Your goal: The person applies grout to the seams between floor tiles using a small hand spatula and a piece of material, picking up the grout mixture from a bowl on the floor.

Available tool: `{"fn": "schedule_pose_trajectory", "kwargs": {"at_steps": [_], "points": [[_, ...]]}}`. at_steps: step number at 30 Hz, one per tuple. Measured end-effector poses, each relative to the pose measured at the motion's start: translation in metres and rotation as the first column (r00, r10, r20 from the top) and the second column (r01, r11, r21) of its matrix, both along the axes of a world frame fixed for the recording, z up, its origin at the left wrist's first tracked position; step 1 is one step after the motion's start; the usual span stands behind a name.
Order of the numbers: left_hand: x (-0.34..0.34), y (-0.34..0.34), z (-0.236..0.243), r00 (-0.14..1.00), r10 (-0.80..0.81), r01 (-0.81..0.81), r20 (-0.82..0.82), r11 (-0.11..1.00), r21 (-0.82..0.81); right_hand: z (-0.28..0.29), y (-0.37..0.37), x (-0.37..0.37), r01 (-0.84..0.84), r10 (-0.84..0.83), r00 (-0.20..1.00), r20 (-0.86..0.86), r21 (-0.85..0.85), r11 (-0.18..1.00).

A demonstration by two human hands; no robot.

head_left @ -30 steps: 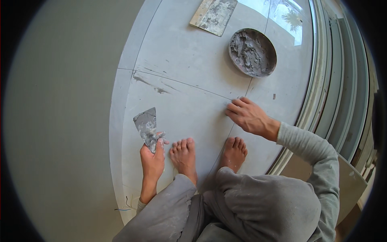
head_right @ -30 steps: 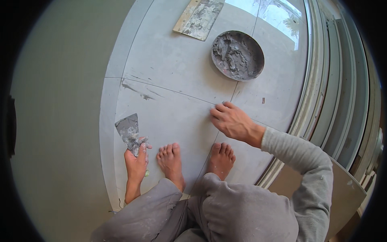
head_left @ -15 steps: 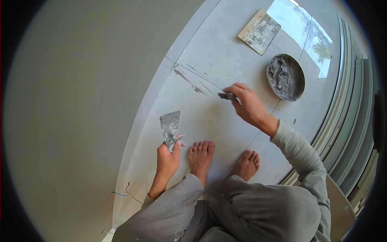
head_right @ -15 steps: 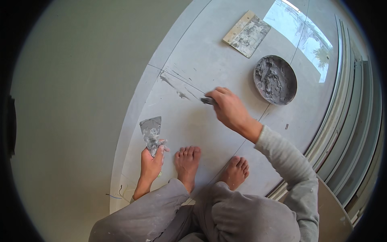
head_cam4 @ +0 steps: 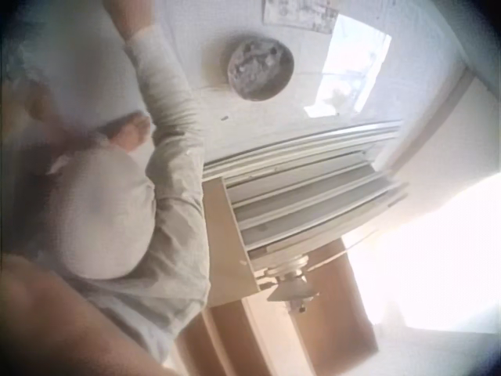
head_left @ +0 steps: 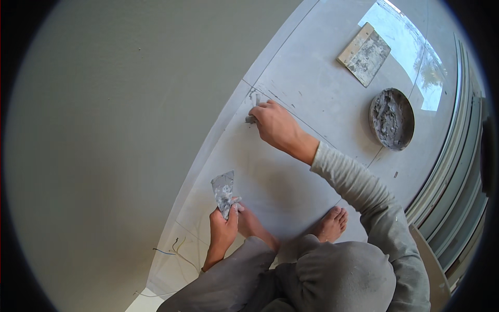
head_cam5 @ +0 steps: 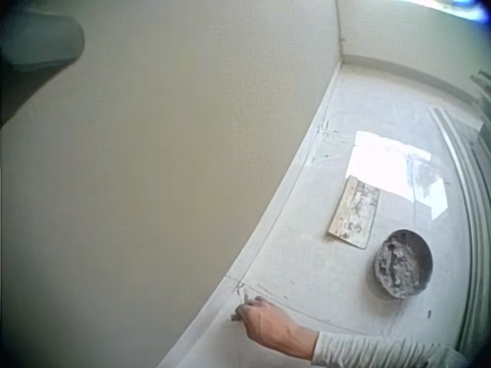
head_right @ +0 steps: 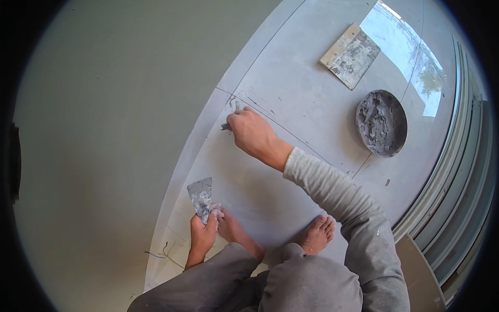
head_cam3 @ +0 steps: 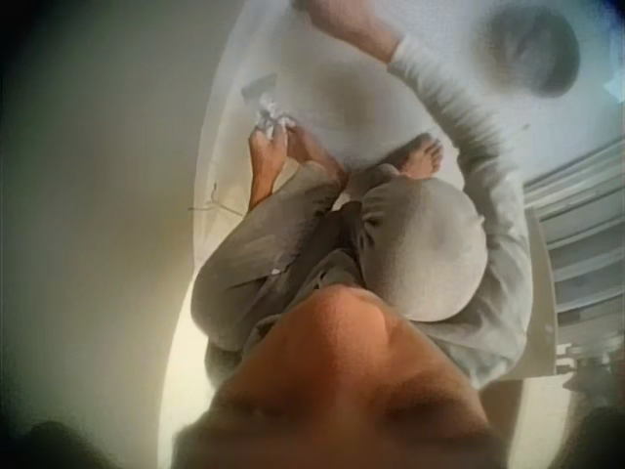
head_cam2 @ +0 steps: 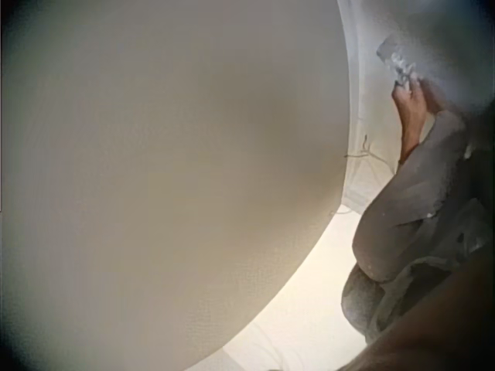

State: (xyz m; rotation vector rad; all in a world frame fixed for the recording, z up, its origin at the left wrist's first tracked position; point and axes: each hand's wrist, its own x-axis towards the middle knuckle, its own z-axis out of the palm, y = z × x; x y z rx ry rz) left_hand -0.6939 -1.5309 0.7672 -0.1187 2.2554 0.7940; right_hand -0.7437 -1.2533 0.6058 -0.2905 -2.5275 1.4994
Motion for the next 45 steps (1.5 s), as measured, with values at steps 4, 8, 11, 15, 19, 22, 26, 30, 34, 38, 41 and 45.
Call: {"fn": "schedule_pose_trajectory", "kwargs": {"at_steps": [4,8,11,15,19,22,26,30,34,38,41,45], "points": [[-0.026,-0.001,-0.012,0.999,-0.022,0.022,-0.029,1.000,0.010,-0.009,0.000,-0.014,0.435,-0.378,0.900,0.217,-0.483,0.760],[-0.039,0.004,-0.021,0.998,0.067,-0.067,0.003,0.998,0.010,-0.034,-0.019,-0.049,0.678,-0.613,0.691,0.384,-0.639,0.364],[-0.041,0.002,-0.023,0.997,0.076,-0.076,0.006,0.996,0.053,-0.024,-0.026,-0.068,0.710,-0.665,0.634,0.395,-0.637,0.299],[-0.046,-0.008,-0.027,0.988,0.143,-0.146,0.060,0.988,0.056,-0.023,-0.025,-0.084,0.748,-0.584,0.643,0.496,-0.571,0.339],[-0.051,-0.006,-0.029,0.993,0.111,-0.112,0.038,0.993,0.043,-0.026,-0.026,-0.094,0.753,-0.584,0.616,0.529,-0.612,0.240],[-0.049,0.003,-0.035,0.990,0.135,-0.136,0.048,0.990,0.039,-0.029,-0.031,-0.096,0.728,-0.644,0.595,0.481,-0.661,0.179],[-0.047,0.011,-0.048,0.990,0.137,-0.138,0.040,0.990,0.023,-0.025,-0.030,-0.089,0.610,-0.732,0.598,0.325,-0.777,0.154],[-0.043,0.017,-0.057,0.992,0.126,-0.127,0.019,0.991,0.032,-0.036,-0.016,-0.070,0.669,-0.686,0.626,0.372,-0.707,0.227],[-0.044,0.028,-0.054,0.988,0.148,-0.149,0.048,0.989,0.009,-0.041,0.014,-0.069,0.757,-0.583,0.652,0.484,-0.460,0.465],[-0.042,0.035,-0.059,0.990,0.133,-0.133,0.039,0.991,0.010,-0.053,0.013,-0.084,0.746,-0.576,0.663,0.477,-0.474,0.467],[-0.040,0.033,-0.062,0.989,0.135,-0.136,0.059,0.990,0.022,-0.054,0.001,-0.084,0.741,-0.622,0.636,0.457,-0.589,0.324],[-0.042,0.030,-0.063,0.983,0.169,-0.170,0.073,0.985,0.013,-0.047,-0.004,-0.077,0.681,-0.664,0.641,0.385,-0.685,0.261]]}}
